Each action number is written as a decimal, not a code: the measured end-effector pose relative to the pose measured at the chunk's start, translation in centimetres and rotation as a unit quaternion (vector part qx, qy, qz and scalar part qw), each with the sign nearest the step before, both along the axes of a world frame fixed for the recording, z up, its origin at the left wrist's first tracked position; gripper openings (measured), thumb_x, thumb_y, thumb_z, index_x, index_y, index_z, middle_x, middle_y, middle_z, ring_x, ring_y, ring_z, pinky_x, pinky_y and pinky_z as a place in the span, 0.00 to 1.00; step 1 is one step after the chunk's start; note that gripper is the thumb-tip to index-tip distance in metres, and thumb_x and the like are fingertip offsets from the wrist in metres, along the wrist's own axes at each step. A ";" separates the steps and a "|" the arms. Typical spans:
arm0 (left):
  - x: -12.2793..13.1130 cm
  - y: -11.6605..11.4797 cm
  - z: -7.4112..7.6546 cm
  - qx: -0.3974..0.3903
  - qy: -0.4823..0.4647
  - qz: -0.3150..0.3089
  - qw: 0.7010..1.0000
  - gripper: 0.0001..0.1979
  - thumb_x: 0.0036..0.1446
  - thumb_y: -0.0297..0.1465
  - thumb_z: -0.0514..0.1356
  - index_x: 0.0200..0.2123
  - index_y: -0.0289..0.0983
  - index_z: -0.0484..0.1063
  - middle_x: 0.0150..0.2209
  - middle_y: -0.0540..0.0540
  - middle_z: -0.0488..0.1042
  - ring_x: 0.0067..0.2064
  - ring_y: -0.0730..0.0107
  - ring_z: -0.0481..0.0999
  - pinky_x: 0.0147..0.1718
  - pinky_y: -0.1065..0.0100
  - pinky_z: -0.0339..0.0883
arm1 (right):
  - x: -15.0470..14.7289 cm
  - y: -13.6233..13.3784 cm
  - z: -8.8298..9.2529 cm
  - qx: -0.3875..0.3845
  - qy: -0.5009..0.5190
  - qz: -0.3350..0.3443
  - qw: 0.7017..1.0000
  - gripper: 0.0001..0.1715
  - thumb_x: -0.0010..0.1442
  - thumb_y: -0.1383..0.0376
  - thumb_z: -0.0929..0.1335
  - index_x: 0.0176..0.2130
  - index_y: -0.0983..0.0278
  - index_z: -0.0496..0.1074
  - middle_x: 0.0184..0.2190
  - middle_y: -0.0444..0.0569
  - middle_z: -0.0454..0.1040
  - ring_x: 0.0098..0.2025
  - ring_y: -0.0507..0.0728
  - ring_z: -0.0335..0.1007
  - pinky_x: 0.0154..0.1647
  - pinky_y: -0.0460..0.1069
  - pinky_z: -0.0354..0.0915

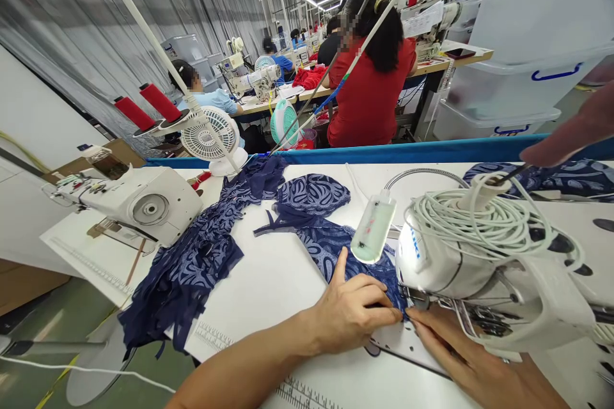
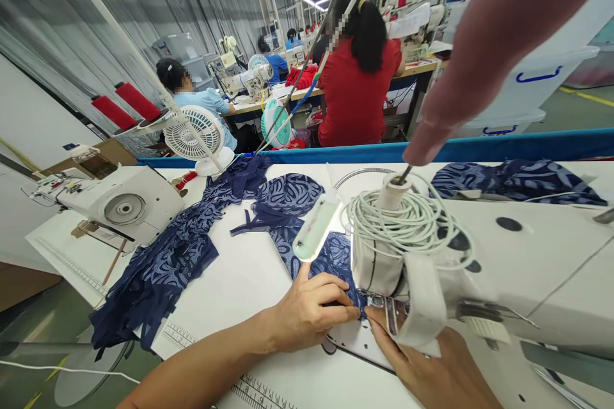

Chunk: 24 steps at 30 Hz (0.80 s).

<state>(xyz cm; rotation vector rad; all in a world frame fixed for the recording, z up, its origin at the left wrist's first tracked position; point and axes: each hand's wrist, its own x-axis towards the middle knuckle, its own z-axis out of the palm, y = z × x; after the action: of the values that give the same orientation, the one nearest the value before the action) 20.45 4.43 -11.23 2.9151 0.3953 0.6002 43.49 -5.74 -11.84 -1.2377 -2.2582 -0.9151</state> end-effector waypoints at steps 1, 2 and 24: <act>0.0 0.0 0.0 0.001 0.003 0.000 1.000 0.16 0.64 0.22 0.55 0.51 0.41 0.74 0.47 0.50 0.81 0.59 0.66 0.71 0.70 0.47 0.39 | 0.1 0.0 -0.1 0.015 -0.044 0.003 0.999 0.35 0.55 0.91 0.58 0.43 0.63 0.80 0.45 0.43 0.82 0.35 0.56 0.79 0.29 0.53 0.69; 0.0 0.0 -0.1 0.002 0.007 0.000 1.000 0.16 0.65 0.22 0.55 0.51 0.41 0.74 0.46 0.50 0.81 0.58 0.66 0.72 0.70 0.46 0.39 | 0.2 0.0 -0.2 0.025 -0.085 0.005 0.996 0.35 0.54 0.91 0.58 0.43 0.63 0.81 0.46 0.45 0.82 0.36 0.57 0.79 0.30 0.55 0.72; 0.9 -0.1 0.4 0.194 -0.072 -0.008 0.978 0.09 0.70 0.27 0.57 0.46 0.40 0.77 0.36 0.53 0.77 0.48 0.72 0.75 0.70 0.36 0.33 | 0.2 0.1 0.7 0.033 -0.135 0.024 0.990 0.36 0.50 0.87 0.58 0.37 0.57 0.82 0.43 0.41 0.82 0.30 0.61 0.79 0.23 0.56 0.72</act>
<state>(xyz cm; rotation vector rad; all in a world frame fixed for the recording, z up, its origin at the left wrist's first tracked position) 21.37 4.36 -10.79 3.2037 0.2605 0.9780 43.68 -5.61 -11.12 -1.0798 -2.4285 -1.1907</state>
